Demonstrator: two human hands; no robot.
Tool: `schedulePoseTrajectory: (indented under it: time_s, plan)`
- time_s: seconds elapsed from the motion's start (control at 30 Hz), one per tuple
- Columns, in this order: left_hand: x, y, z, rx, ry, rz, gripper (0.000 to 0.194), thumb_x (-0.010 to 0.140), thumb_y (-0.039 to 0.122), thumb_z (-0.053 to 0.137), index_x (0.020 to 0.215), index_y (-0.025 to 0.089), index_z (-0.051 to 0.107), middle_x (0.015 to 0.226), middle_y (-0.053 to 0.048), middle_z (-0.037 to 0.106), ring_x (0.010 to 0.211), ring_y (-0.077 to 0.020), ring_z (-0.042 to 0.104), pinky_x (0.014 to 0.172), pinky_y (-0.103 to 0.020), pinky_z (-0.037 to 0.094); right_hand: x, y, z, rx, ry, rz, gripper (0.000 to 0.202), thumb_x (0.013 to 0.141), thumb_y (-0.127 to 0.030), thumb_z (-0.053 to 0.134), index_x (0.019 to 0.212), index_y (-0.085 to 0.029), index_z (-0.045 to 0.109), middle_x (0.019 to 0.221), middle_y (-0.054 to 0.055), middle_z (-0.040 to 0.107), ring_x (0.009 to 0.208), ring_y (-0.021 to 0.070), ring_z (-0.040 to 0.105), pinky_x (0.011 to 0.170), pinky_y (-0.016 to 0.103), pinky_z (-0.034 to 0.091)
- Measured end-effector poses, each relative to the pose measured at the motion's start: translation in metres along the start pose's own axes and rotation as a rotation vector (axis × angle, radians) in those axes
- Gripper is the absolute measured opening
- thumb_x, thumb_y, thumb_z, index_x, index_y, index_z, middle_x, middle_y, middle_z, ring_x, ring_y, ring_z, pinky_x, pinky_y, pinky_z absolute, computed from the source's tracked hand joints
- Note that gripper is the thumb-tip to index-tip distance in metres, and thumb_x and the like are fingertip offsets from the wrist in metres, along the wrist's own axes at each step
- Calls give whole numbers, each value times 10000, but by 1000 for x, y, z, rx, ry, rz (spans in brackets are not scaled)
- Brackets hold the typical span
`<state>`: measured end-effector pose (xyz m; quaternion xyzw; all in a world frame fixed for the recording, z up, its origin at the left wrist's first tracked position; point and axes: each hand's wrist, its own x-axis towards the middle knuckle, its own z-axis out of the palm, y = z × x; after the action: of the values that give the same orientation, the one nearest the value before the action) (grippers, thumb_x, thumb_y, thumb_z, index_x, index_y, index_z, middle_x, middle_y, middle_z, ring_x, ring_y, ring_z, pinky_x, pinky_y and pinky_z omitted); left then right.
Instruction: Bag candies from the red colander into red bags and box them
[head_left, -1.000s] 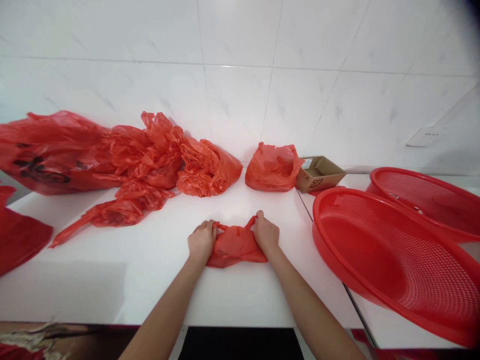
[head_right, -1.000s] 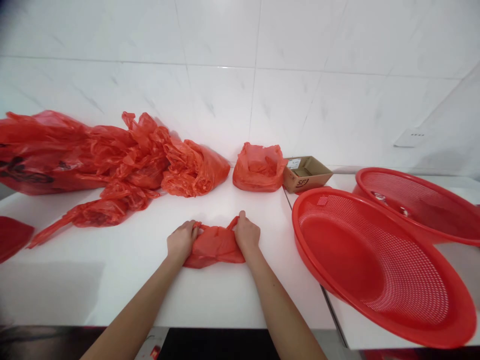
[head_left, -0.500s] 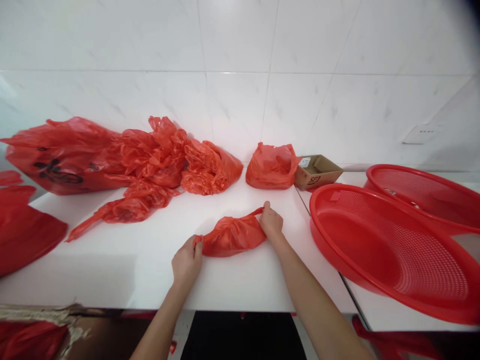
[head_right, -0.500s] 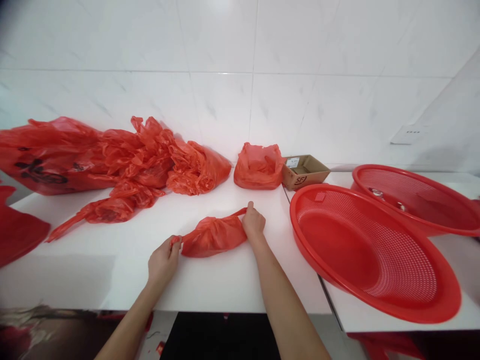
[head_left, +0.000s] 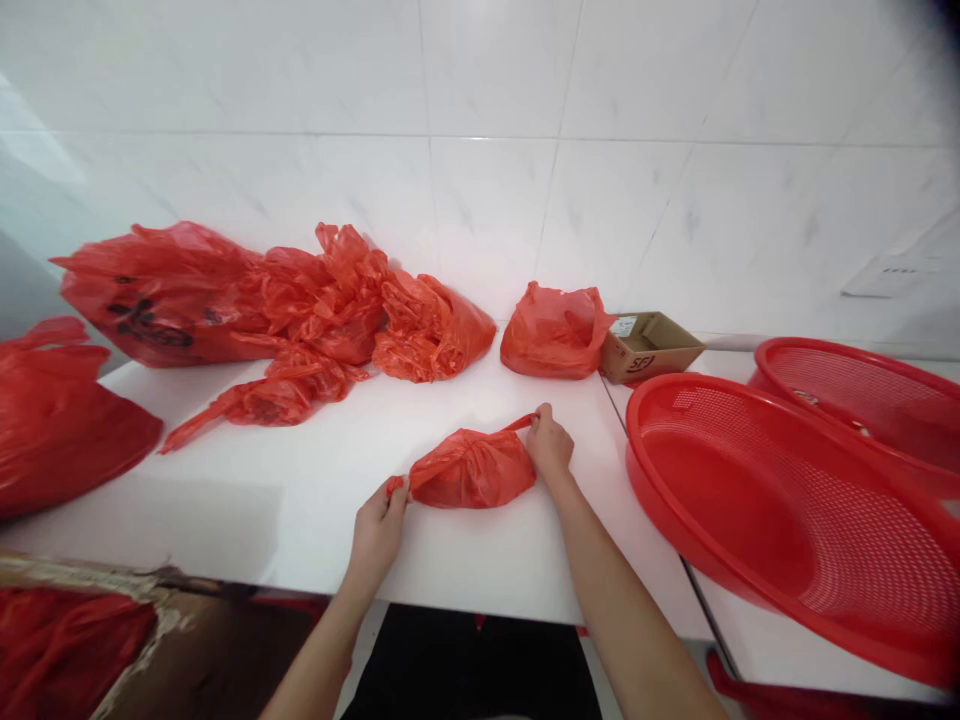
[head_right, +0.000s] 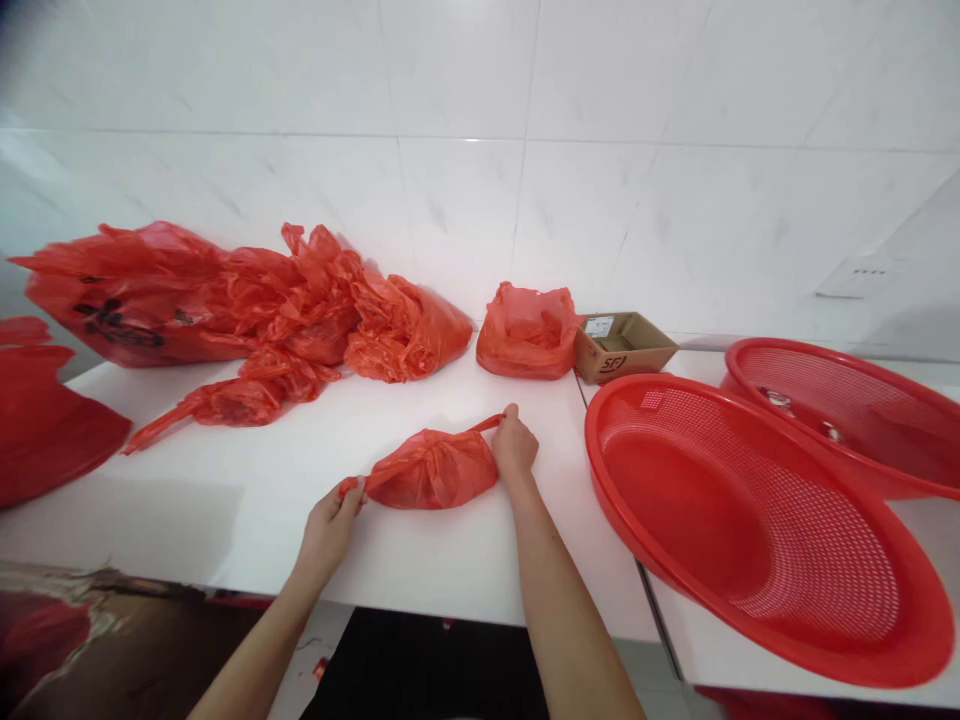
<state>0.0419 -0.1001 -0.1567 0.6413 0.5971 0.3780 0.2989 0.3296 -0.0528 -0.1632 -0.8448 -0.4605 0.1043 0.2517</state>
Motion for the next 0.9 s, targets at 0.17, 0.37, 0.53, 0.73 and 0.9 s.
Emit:
schedulePoseTrajectory:
  time_s: [0.17, 0.37, 0.53, 0.73, 0.9]
  plan:
    - [25, 23, -6, 24, 165, 141, 268, 893, 358, 475, 1095, 202, 558, 1038, -69, 623, 845, -202, 594, 758, -334, 486, -1, 8, 1, 194, 67, 23, 205, 939, -274, 372, 1047, -239, 543, 767, 19, 648, 673, 172, 556, 603, 263, 293]
    - [40, 90, 38, 474, -204, 526, 320, 899, 204, 503, 1211, 226, 570, 1288, -100, 573, 1203, -266, 502, 1010, -425, 398, -3, 16, 0, 526, 114, -18, 169, 847, -275, 419, 946, -253, 555, 748, -31, 675, 678, 149, 584, 628, 249, 376]
    - [63, 96, 55, 602, -469, 433, 150, 824, 208, 606, 949, 179, 683, 971, -113, 705, 980, -295, 633, 887, -421, 455, -1, 25, 2, 789, 166, -62, 243, 767, -294, 407, 968, -217, 519, 761, -3, 665, 643, 143, 579, 613, 253, 444]
    - [87, 110, -30, 451, -589, 362, 264, 905, 368, 477, 1014, 196, 646, 984, -35, 708, 870, -185, 642, 774, -274, 490, 5, 32, 9, 905, 164, -61, 269, 696, -279, 458, 943, -205, 533, 749, -6, 629, 561, 122, 521, 550, 239, 415]
    - [111, 98, -130, 397, -731, 230, 336, 858, 467, 538, 976, 179, 662, 931, -28, 683, 843, -187, 614, 747, -262, 479, 6, 32, 13, 885, 137, -53, 265, 684, -264, 476, 930, -208, 555, 747, -7, 623, 562, 123, 514, 538, 232, 397]
